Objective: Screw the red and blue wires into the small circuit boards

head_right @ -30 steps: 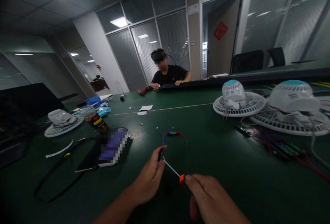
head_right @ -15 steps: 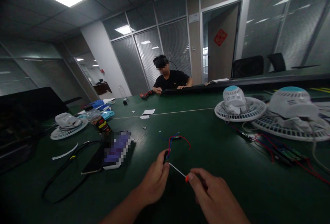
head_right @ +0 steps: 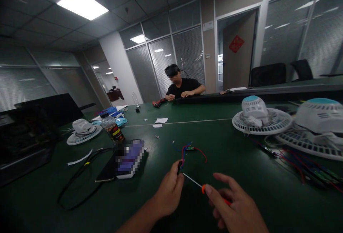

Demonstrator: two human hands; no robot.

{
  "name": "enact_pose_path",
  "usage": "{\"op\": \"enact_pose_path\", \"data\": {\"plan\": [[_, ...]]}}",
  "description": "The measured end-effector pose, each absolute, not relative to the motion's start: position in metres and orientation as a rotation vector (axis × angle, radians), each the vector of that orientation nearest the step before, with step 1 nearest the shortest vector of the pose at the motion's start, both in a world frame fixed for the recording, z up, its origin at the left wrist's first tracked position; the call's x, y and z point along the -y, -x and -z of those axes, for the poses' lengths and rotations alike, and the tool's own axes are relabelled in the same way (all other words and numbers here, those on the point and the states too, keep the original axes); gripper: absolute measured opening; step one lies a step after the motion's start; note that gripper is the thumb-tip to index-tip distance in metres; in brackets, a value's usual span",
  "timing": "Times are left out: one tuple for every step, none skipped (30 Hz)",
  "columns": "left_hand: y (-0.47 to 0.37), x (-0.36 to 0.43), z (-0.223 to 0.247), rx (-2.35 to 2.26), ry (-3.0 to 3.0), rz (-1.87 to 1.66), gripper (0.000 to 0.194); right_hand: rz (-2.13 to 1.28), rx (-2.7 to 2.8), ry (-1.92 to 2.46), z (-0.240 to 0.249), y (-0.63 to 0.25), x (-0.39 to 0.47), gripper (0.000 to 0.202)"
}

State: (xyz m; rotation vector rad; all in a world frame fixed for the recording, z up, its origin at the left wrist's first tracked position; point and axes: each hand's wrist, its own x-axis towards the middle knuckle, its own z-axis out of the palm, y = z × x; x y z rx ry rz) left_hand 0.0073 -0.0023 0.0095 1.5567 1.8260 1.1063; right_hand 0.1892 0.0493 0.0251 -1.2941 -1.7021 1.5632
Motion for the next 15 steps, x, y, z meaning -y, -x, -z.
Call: {"op": "enact_pose_path", "data": {"plan": [[-0.0071, 0.0022, -0.0097, -1.816, -1.553, -1.108, 0.042, -1.596, 1.666, 1.306, -0.0266, -0.1891, -0.0482, 0.062], [-0.0070, 0.0022, -0.0099, -1.812, -1.552, -1.107, 0.042, -1.606, 1.657, 1.322, -0.0283, -0.1892, -0.0473, 0.061], [-0.0069, 0.0022, -0.0101, -1.810, -1.554, -1.100, 0.042, -1.592, 1.683, 1.337, -0.0303, -0.1896, -0.0468, 0.061], [-0.0069, 0.0022, -0.0102, -1.809, -1.561, -1.092, 0.042, -1.549, 1.735, 1.353, -0.0321, -0.1902, -0.0467, 0.059], [-0.0069, 0.0023, -0.0103, -1.808, -1.573, -1.081, 0.042, -1.488, 1.808, 1.365, -0.0336, -0.1909, -0.0470, 0.058], [-0.0070, 0.0024, -0.0104, -1.811, -1.587, -1.073, 0.042, -1.417, 1.879, 1.369, -0.0346, -0.1916, -0.0476, 0.056], [-0.0072, 0.0025, -0.0105, -1.810, -1.601, -1.066, 0.041, -1.352, 1.933, 1.361, -0.0351, -0.1922, -0.0482, 0.054], [-0.0075, 0.0027, -0.0106, -1.809, -1.611, -1.061, 0.041, -1.303, 1.964, 1.354, -0.0351, -0.1925, -0.0488, 0.053], [-0.0078, 0.0028, -0.0109, -1.810, -1.616, -1.057, 0.041, -1.272, 1.977, 1.345, -0.0348, -0.1926, -0.0491, 0.054], [-0.0081, 0.0029, -0.0112, -1.813, -1.614, -1.056, 0.041, -1.246, 1.976, 1.330, -0.0343, -0.1924, -0.0491, 0.055], [-0.0085, 0.0030, -0.0115, -1.815, -1.607, -1.058, 0.040, -1.230, 1.962, 1.309, -0.0338, -0.1920, -0.0488, 0.057], [-0.0088, 0.0030, -0.0120, -1.816, -1.597, -1.064, 0.039, -1.221, 1.936, 1.292, -0.0336, -0.1915, -0.0482, 0.059], [-0.0091, 0.0030, -0.0125, -1.814, -1.589, -1.075, 0.039, -1.221, 1.909, 1.278, -0.0336, -0.1911, -0.0474, 0.060], [-0.0094, 0.0030, -0.0131, -1.809, -1.581, -1.091, 0.038, -1.226, 1.883, 1.268, -0.0341, -0.1906, -0.0465, 0.061], [-0.0096, 0.0030, -0.0138, -1.798, -1.575, -1.106, 0.037, -1.238, 1.857, 1.264, -0.0349, -0.1904, -0.0456, 0.062]]}}
